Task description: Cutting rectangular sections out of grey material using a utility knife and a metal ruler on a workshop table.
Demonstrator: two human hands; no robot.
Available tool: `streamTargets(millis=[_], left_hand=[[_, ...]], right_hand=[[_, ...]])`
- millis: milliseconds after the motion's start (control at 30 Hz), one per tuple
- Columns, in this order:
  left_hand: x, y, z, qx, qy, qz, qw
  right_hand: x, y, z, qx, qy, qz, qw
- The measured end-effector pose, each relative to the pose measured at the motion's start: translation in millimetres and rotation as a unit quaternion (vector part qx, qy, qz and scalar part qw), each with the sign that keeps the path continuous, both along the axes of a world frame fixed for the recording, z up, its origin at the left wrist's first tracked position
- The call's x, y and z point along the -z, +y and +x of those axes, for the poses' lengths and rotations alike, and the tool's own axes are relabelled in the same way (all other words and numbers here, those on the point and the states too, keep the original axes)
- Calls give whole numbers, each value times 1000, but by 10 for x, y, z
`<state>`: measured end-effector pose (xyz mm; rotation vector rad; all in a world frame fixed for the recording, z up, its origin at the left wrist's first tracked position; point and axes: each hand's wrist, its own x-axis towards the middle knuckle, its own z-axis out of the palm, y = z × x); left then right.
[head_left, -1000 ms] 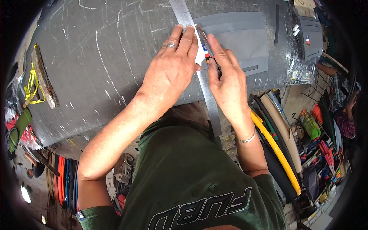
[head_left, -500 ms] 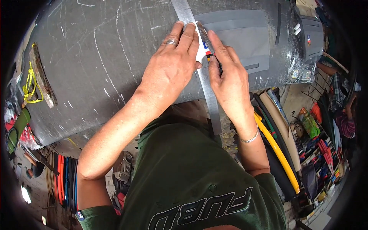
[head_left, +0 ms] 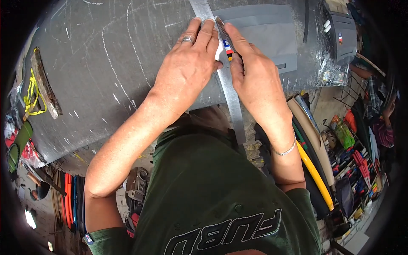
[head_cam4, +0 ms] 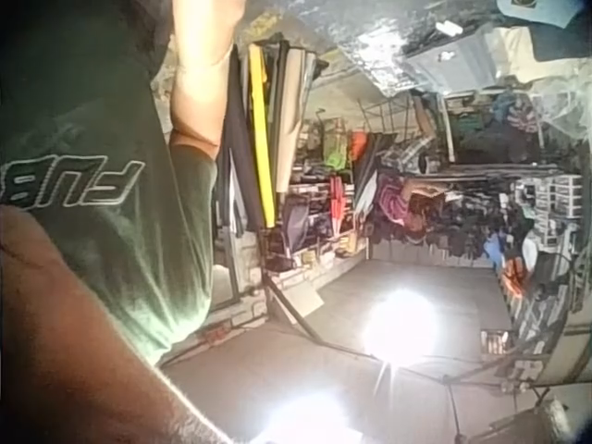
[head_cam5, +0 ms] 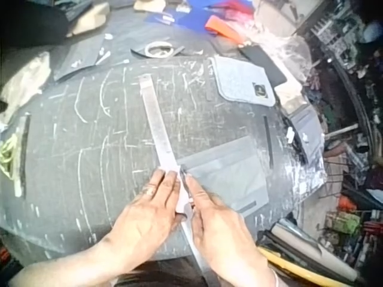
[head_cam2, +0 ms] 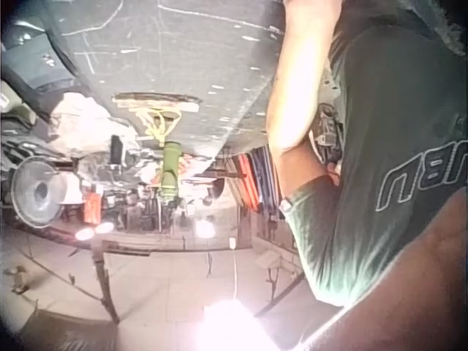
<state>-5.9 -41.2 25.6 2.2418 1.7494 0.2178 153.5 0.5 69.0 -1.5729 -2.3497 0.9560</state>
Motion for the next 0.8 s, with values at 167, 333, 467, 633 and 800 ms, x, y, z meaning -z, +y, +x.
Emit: streamTargets(millis=[167,333,467,633,800], left_hand=[[-2,3,4,-1,1,5,1000],[-7,4,3,-2,-3,6,1000],[9,1,3,-3,-1,1,1000],[-15,7,6,1,10,1,1000],[-8,7,1,2,17,-2,1000]], right_hand=[[-29,1,3,5,-10,-22,1000],[5,-2,30,3,10,-6,1000],[4,-6,39,2,16,-7,1000],[-13,-6,50,0,13,-15,1000],[36,-17,87,-16,27,-18,999]])
